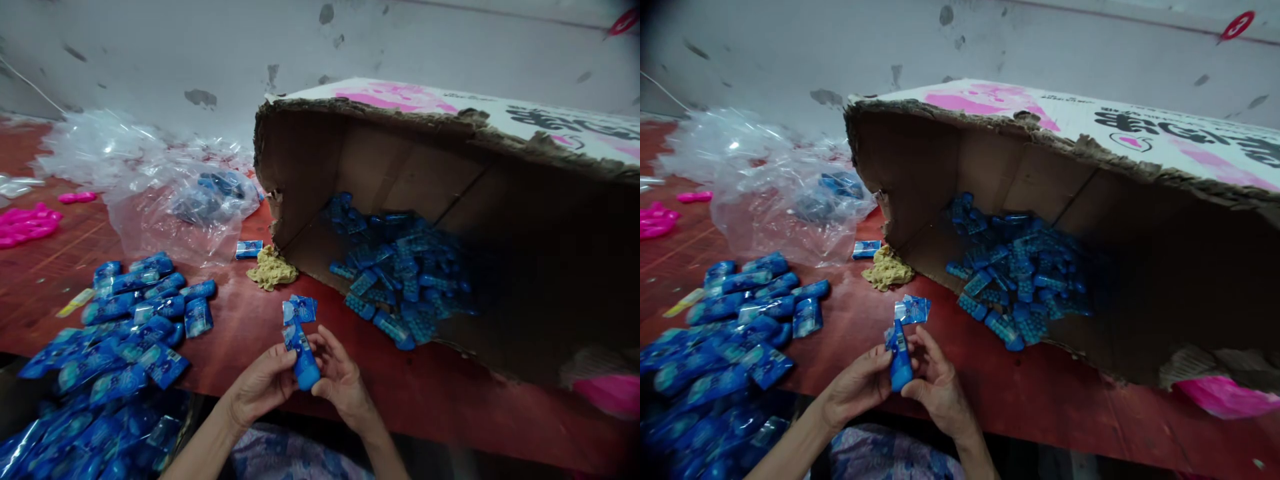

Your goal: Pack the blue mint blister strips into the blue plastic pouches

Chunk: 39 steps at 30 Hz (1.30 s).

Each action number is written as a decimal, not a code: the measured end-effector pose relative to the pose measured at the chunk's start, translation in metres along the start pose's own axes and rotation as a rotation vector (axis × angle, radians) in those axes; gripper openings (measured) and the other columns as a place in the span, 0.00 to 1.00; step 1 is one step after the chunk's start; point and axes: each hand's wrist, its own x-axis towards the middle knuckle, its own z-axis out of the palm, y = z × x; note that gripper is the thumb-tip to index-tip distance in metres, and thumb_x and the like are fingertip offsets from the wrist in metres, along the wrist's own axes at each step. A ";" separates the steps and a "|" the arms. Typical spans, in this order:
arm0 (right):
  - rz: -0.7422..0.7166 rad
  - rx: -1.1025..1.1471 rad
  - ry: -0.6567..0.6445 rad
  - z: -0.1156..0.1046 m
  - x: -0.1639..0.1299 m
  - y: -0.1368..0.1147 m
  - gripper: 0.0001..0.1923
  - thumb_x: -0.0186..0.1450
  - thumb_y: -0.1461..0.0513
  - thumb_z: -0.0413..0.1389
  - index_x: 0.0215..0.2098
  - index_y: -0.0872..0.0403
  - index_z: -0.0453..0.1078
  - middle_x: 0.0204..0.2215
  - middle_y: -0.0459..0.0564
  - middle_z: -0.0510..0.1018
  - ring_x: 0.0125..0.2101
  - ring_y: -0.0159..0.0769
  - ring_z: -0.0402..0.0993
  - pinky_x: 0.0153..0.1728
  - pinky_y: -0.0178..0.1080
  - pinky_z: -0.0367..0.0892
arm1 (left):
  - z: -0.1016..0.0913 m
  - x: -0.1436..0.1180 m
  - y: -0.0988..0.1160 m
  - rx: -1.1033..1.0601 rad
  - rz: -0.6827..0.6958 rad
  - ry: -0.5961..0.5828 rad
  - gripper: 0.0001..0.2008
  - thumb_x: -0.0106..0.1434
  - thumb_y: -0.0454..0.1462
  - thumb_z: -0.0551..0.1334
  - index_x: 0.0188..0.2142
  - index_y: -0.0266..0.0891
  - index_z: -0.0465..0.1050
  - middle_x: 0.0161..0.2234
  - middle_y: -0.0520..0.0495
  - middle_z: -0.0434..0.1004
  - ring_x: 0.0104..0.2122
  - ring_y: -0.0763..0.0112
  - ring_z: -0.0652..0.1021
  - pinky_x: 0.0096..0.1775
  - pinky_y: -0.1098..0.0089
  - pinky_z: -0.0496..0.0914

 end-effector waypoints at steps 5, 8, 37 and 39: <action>-0.051 -0.100 0.005 -0.004 -0.002 0.005 0.31 0.52 0.55 0.62 0.54 0.42 0.60 0.44 0.47 0.71 0.40 0.36 0.70 0.39 0.37 0.66 | 0.005 -0.004 -0.011 -0.014 0.013 0.002 0.14 0.51 0.36 0.65 0.39 0.34 0.75 0.30 0.45 0.78 0.33 0.67 0.76 0.41 0.68 0.67; -0.096 -0.180 0.029 -0.003 -0.004 0.004 0.29 0.56 0.55 0.59 0.55 0.41 0.58 0.43 0.45 0.71 0.38 0.33 0.71 0.37 0.34 0.66 | 0.010 -0.004 -0.017 -0.029 0.056 0.043 0.10 0.51 0.37 0.64 0.34 0.36 0.76 0.28 0.47 0.78 0.32 0.67 0.76 0.42 0.66 0.67; -0.163 -0.627 0.126 0.002 0.010 0.013 0.17 0.61 0.62 0.53 0.49 0.48 0.64 0.39 0.48 0.71 0.37 0.33 0.70 0.40 0.36 0.66 | 0.002 -0.016 0.022 -0.131 0.372 0.460 0.13 0.60 0.39 0.55 0.25 0.36 0.73 0.21 0.47 0.77 0.29 0.67 0.79 0.37 0.65 0.72; -0.207 -0.845 0.109 0.000 0.020 0.001 0.15 0.61 0.65 0.52 0.47 0.49 0.66 0.38 0.48 0.70 0.37 0.34 0.69 0.40 0.36 0.66 | -0.014 -0.030 0.060 -0.253 0.580 0.622 0.19 0.63 0.44 0.48 0.29 0.37 0.72 0.24 0.46 0.78 0.31 0.68 0.78 0.35 0.67 0.74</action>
